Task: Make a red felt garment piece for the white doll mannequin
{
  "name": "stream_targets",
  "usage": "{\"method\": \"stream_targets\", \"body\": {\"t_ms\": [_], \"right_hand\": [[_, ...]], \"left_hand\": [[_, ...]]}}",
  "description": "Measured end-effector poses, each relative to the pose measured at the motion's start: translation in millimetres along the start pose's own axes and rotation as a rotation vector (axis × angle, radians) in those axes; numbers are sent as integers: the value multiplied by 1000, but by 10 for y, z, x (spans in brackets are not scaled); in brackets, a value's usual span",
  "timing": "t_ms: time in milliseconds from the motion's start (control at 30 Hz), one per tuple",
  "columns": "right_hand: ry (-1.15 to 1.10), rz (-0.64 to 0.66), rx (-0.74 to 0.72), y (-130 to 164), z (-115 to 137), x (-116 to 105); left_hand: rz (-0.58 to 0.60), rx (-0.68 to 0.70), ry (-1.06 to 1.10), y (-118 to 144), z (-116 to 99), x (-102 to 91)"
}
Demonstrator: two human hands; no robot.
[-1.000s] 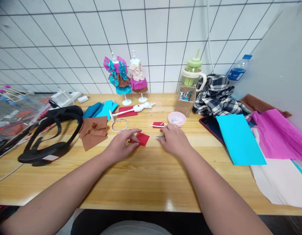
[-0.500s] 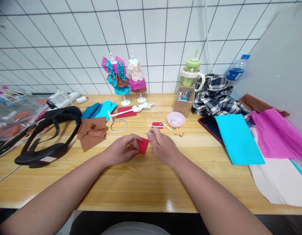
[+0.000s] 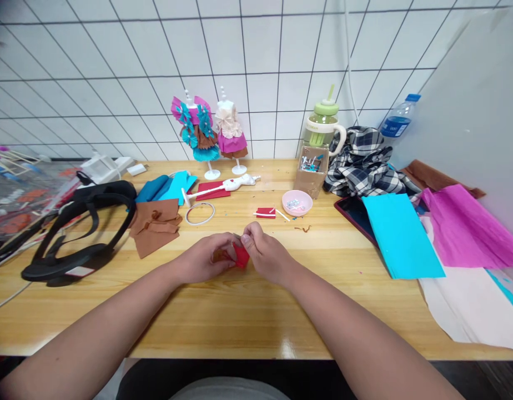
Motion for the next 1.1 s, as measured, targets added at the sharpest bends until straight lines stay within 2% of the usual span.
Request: {"method": "stream_targets", "body": {"t_ms": [1100], "right_hand": [[-27, -9, -9, -29, -8, 25]], "left_hand": [[16, -34, -36, -3, 17, 11]]}}
Point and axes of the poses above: each hand's wrist, its own y-axis away from the middle knuckle, its own x-axis out of the palm, z = x × y, the point moved 1 cm from there along -y, towards the middle knuckle, and after that the axes turned 10 degrees about z, right-handed, at the moved point
